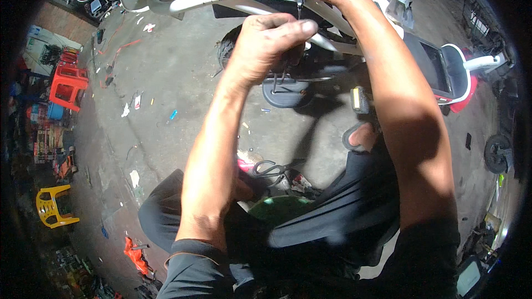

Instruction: The person uses a screwdriver and a t-handle wrench to remove components and then detaches the rear wheel from the frame of a scooter.

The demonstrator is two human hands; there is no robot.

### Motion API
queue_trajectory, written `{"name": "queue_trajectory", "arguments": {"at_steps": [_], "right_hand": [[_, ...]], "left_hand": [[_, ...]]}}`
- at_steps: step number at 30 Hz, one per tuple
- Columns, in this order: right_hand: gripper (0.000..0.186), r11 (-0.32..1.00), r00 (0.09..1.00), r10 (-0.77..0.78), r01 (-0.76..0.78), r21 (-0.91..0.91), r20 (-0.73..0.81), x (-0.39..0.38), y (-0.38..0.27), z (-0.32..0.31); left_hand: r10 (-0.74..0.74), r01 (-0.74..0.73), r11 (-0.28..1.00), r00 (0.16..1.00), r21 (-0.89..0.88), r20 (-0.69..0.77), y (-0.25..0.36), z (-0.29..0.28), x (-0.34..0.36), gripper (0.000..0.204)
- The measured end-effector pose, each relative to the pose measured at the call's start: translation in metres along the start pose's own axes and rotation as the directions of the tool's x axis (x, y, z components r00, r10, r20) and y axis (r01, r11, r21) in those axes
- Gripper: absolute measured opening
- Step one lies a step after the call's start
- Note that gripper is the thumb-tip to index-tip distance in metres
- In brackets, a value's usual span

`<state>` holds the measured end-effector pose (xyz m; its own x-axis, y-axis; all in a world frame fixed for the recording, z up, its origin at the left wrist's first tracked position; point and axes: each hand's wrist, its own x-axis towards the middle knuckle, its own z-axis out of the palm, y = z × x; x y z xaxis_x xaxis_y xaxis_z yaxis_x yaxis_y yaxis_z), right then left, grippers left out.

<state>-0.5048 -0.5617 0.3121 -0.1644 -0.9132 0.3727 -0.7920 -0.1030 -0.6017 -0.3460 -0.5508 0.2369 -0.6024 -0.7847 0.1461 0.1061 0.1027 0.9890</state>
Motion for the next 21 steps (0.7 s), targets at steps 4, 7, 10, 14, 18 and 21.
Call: {"name": "queue_trajectory", "arguments": {"at_steps": [4, 7, 10, 14, 18, 21], "right_hand": [[0.036, 1.0, 1.0, -0.015, 0.015, 0.006, -0.011, 0.002, 0.0, 0.0], [0.037, 1.0, 1.0, 0.017, -0.017, -0.014, 0.002, 0.004, 0.001, 0.001], [0.038, 1.0, 1.0, 0.02, -0.019, 0.005, -0.004, 0.008, 0.009, 0.005], [0.041, 0.989, 0.996, -0.068, 0.075, 0.13, -0.062, 0.013, 0.018, 0.009], [0.021, 0.917, 0.78, -0.377, 0.392, -0.08, -0.5, -0.014, 0.014, 0.008], [0.016, 0.929, 0.929, -0.173, 0.264, 0.258, -0.326, -0.079, 0.008, 0.024]], "left_hand": [[0.446, -0.363, 0.894, 0.671, 0.262, -0.593, -0.025, 0.026, 0.015, 0.031], [0.522, -0.321, 0.853, 0.507, 0.412, -0.686, -0.035, 0.025, 0.016, 0.028], [0.61, -0.247, 0.682, 0.712, 0.689, -0.348, -0.029, 0.016, 0.002, 0.024], [0.297, -0.308, 0.535, 0.94, 0.787, 0.166, 0.01, -0.012, -0.024, 0.047], [0.091, -0.118, 0.247, 0.991, 0.962, 0.099, 0.043, -0.027, -0.03, 0.036], [0.046, 0.004, 0.128, 0.999, 0.992, -0.01, 0.049, -0.029, -0.034, 0.033]]}}
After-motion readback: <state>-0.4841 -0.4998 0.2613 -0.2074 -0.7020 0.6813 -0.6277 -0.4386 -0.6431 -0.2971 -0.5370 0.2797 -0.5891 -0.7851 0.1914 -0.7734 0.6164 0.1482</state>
